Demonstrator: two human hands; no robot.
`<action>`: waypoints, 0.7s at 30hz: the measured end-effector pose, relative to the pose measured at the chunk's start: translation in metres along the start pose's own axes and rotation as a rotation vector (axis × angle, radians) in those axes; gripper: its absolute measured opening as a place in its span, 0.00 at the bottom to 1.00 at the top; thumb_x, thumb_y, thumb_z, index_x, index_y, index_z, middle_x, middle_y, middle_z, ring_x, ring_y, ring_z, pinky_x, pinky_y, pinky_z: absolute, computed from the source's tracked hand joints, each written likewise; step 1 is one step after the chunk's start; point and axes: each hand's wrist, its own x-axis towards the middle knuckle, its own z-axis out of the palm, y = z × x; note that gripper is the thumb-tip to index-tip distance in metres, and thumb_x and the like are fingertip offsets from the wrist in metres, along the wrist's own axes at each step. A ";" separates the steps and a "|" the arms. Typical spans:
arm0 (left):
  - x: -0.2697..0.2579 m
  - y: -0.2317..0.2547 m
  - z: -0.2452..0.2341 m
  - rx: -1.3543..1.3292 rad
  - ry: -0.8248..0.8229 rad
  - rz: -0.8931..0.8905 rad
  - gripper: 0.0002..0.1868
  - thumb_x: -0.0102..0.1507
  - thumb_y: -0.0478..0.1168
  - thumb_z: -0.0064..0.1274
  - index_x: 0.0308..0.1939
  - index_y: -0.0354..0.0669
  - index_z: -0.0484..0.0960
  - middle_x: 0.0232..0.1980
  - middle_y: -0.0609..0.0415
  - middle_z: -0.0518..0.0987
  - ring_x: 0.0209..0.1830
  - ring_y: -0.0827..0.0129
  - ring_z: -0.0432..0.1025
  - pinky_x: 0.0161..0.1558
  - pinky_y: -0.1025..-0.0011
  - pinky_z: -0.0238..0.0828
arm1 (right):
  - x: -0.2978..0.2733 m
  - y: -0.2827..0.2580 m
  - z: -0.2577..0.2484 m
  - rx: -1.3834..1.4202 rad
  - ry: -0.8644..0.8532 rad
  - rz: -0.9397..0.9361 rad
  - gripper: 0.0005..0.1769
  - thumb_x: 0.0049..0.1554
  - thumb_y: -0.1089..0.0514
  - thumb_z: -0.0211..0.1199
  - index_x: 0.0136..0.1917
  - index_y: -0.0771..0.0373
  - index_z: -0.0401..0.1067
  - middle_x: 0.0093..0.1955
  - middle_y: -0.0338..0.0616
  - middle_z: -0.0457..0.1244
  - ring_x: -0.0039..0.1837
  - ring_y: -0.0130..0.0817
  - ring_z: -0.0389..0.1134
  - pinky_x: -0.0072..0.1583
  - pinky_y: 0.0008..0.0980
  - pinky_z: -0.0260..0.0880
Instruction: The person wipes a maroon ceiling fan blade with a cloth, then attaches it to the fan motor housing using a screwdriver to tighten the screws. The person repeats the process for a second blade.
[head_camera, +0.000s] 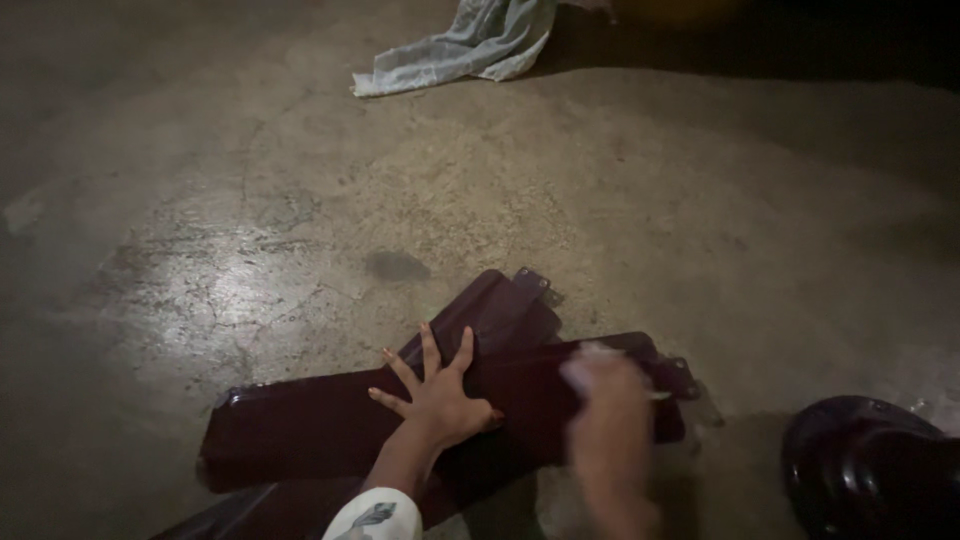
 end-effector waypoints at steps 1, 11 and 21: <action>0.001 -0.001 0.001 -0.001 0.012 0.001 0.62 0.54 0.57 0.65 0.81 0.85 0.36 0.84 0.56 0.11 0.76 0.29 0.01 0.66 0.19 0.07 | -0.010 -0.013 0.008 0.075 -0.043 -0.120 0.26 0.48 0.78 0.55 0.56 0.61 0.76 0.65 0.49 0.66 0.72 0.46 0.62 0.75 0.47 0.57; -0.014 0.001 -0.009 -0.038 -0.060 -0.012 0.65 0.52 0.57 0.69 0.81 0.81 0.36 0.83 0.53 0.10 0.77 0.31 0.01 0.67 0.20 0.08 | 0.024 0.025 -0.045 -0.378 -0.417 0.027 0.28 0.50 0.71 0.61 0.62 0.52 0.75 0.71 0.37 0.62 0.73 0.36 0.60 0.76 0.50 0.51; -0.002 -0.006 0.007 -0.021 0.107 0.047 0.55 0.56 0.56 0.58 0.81 0.85 0.41 0.85 0.56 0.16 0.77 0.28 0.03 0.65 0.18 0.07 | 0.000 -0.042 0.036 0.281 -0.137 0.071 0.10 0.59 0.67 0.60 0.52 0.62 0.79 0.56 0.51 0.69 0.63 0.45 0.66 0.66 0.45 0.64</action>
